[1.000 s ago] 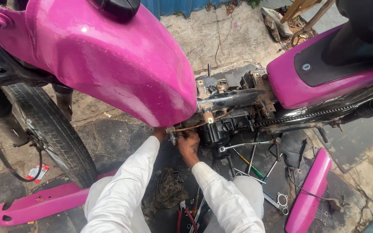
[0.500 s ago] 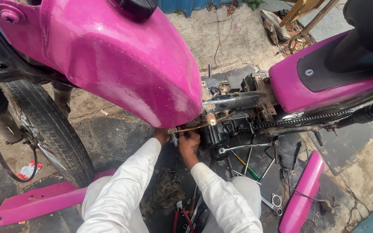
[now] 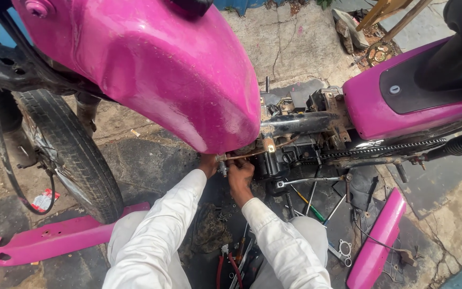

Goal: The user is repairing a pink motorcycle, focusing on the engine cylinder head and fuel tank connections.

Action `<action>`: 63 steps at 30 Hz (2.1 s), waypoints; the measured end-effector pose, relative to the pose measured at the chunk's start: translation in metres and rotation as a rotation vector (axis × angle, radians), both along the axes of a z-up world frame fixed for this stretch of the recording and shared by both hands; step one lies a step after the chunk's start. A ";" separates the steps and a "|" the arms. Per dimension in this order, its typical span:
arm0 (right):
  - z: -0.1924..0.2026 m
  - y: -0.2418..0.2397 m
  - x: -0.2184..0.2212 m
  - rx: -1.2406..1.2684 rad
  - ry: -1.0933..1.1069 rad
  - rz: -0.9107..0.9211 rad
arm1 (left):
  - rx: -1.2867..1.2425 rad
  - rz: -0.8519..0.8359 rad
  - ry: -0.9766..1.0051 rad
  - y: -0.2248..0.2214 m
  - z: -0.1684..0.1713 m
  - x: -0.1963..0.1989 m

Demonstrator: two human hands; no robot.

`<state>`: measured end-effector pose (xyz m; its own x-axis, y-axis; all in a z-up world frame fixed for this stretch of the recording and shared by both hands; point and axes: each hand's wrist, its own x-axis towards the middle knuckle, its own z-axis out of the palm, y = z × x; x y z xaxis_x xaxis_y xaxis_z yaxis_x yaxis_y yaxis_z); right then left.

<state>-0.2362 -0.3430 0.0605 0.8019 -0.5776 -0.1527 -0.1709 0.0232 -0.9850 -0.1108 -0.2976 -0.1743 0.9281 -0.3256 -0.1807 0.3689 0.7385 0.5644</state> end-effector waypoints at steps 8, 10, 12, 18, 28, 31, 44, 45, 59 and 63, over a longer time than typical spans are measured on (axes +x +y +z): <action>-0.005 -0.001 0.001 0.045 0.018 -0.025 | 0.584 -0.083 -0.260 0.017 0.010 -0.015; -0.002 -0.001 0.001 0.066 0.048 -0.020 | 0.826 -0.012 -0.549 0.022 0.007 -0.016; -0.004 0.000 0.000 0.087 0.076 -0.019 | 1.056 0.059 -0.848 0.023 0.017 -0.018; -0.006 -0.002 -0.002 0.057 0.054 0.047 | 0.669 -0.071 -0.313 0.012 0.043 -0.031; -0.024 -0.001 0.000 0.126 0.049 0.066 | 1.261 0.031 -0.679 0.010 0.022 -0.027; -0.016 -0.005 0.000 0.095 0.051 0.049 | 1.211 0.106 -0.764 0.008 0.037 -0.034; -0.019 -0.009 0.000 0.083 0.056 0.056 | 0.775 0.169 -0.505 -0.003 0.032 -0.036; -0.017 -0.010 0.000 0.079 0.058 0.061 | 0.773 0.174 -0.500 -0.006 0.029 -0.033; -0.028 -0.014 0.002 0.113 -0.011 0.068 | 1.131 0.315 -0.804 -0.003 0.072 -0.042; -0.055 -0.016 0.002 0.080 0.068 0.064 | 1.228 0.201 -0.693 -0.003 0.080 -0.043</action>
